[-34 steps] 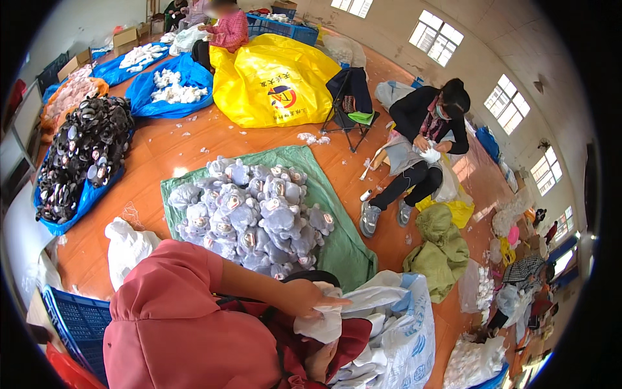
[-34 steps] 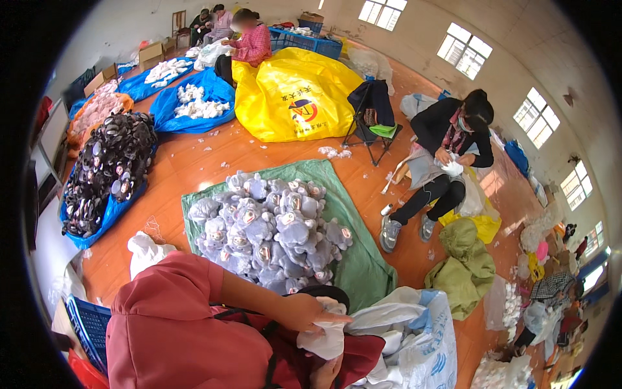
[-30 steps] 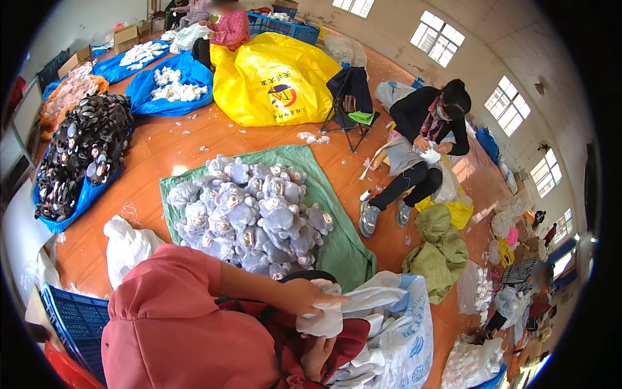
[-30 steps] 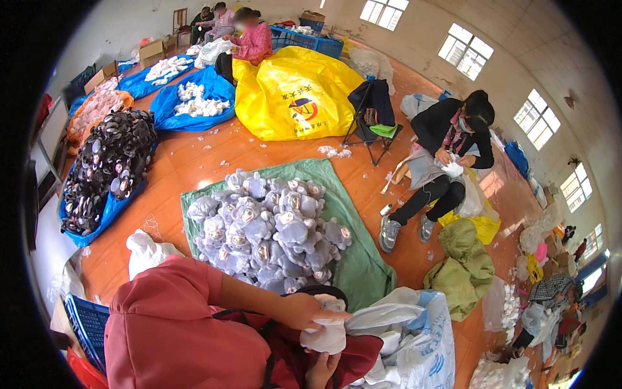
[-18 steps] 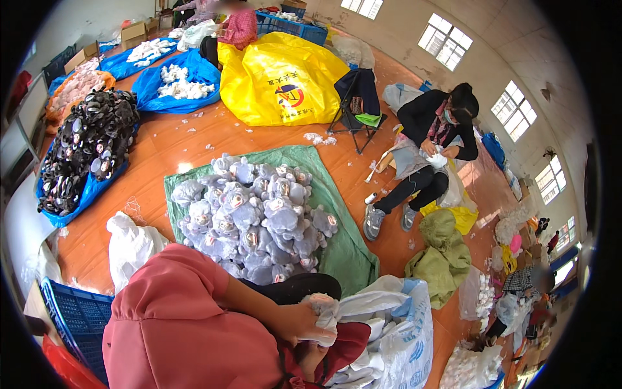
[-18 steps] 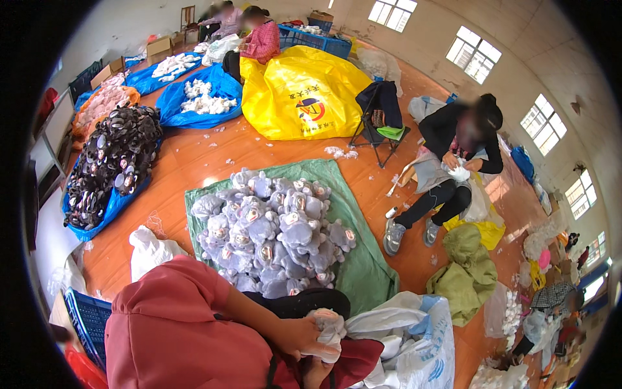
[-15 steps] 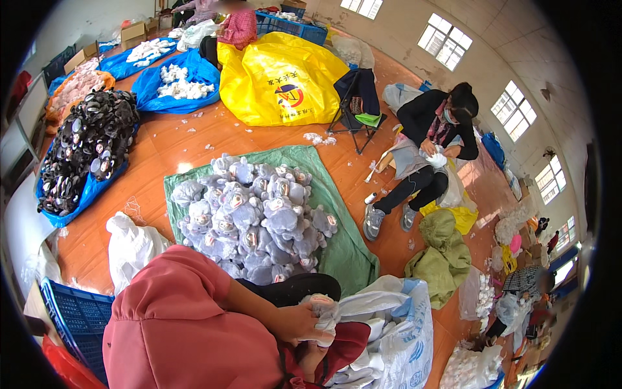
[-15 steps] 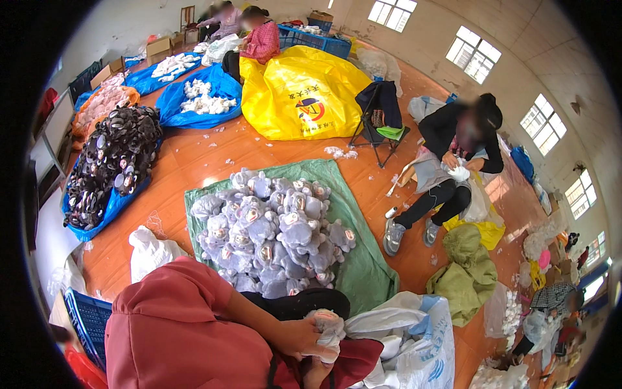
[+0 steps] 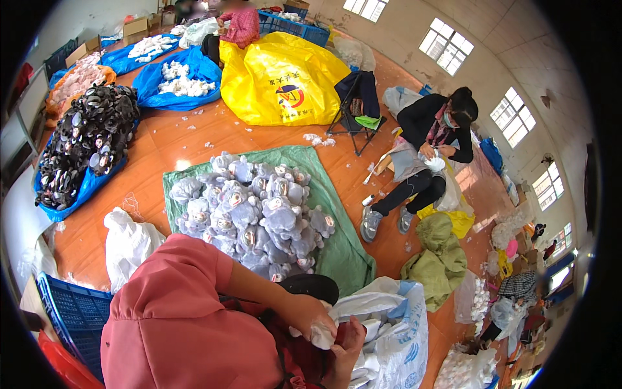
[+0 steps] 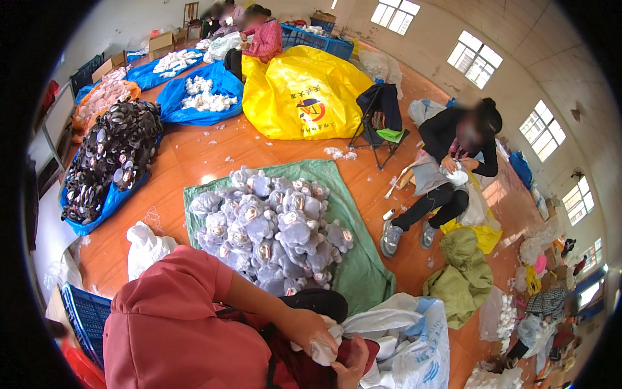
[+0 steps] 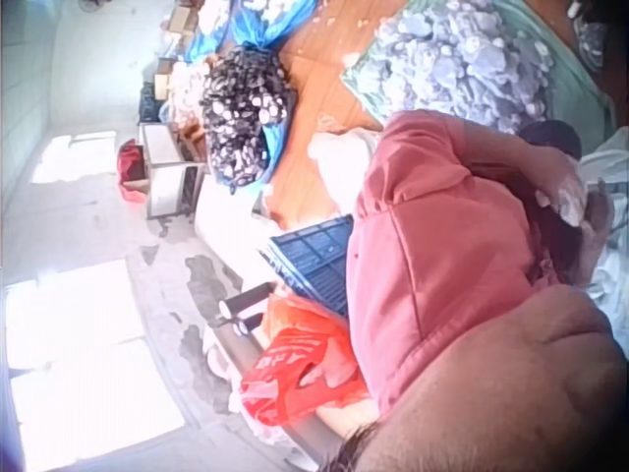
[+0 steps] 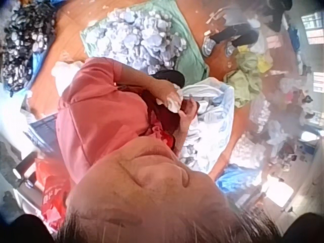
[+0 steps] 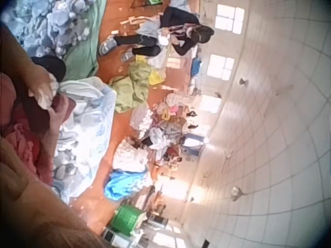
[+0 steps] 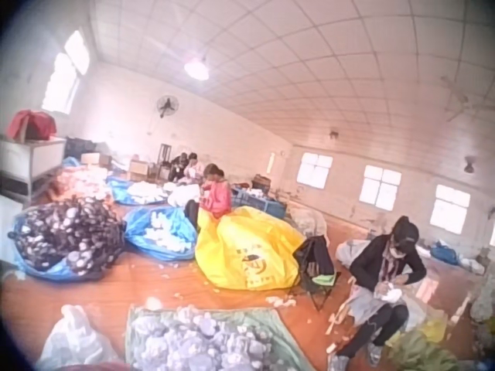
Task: The person sits on the floor and repeatedly stuffs white filling into grey plush toy shells by hand. They then place the finished stuffed toys onto a growing pile on a green mat.
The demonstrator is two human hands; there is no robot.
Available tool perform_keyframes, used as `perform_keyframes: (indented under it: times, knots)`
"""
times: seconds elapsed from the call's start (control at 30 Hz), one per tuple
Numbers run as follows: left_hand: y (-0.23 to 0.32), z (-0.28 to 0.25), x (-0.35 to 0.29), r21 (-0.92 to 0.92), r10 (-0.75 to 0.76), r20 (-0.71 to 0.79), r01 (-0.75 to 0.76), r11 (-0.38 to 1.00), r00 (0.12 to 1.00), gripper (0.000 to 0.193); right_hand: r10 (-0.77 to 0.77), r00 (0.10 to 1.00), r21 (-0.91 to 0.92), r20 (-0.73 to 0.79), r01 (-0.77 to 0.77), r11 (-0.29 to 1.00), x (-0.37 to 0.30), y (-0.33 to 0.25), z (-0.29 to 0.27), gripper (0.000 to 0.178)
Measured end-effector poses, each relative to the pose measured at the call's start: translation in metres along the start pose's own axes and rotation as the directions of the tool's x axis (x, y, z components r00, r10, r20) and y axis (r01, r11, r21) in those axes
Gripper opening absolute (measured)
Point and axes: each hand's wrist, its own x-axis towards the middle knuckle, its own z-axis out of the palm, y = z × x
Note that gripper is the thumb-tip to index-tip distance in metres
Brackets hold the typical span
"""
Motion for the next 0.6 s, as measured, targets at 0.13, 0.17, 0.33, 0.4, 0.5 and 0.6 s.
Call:
perform_keyframes:
  times: [0.13,0.17,0.33,0.4,0.5,0.6]
  knots:
    - [-0.006,-0.003,-0.001,-0.335,0.026,0.119,0.016,0.942,0.993,0.057,0.237,0.890,-0.090,0.388,-0.220,0.971,0.022,-0.004,-0.001,0.098]
    - [-0.006,-0.007,-0.002,-0.358,0.002,0.135,0.047,0.933,0.991,0.056,0.306,0.864,-0.145,0.399,-0.270,0.952,0.023,0.002,-0.004,0.099]
    - [-0.033,-0.002,-0.001,-0.667,-0.092,0.091,0.129,0.734,0.992,0.055,0.450,0.819,-0.253,0.356,-0.379,0.890,0.025,0.031,-0.012,0.090]
    - [-0.040,-0.006,-0.002,-0.549,-0.110,-0.006,0.088,0.831,0.994,0.051,0.487,0.812,-0.333,0.322,-0.385,0.861,0.032,0.026,-0.002,0.080]
    - [-0.049,-0.012,0.004,-0.289,-0.108,-0.167,0.056,0.956,0.980,0.047,0.508,0.828,-0.375,0.237,-0.405,0.834,0.041,0.027,0.007,0.071]
    - [-0.054,-0.013,0.008,-0.113,-0.093,-0.305,0.061,0.992,0.948,0.044,0.526,0.838,-0.328,0.146,-0.461,0.824,0.050,0.031,0.014,0.065]
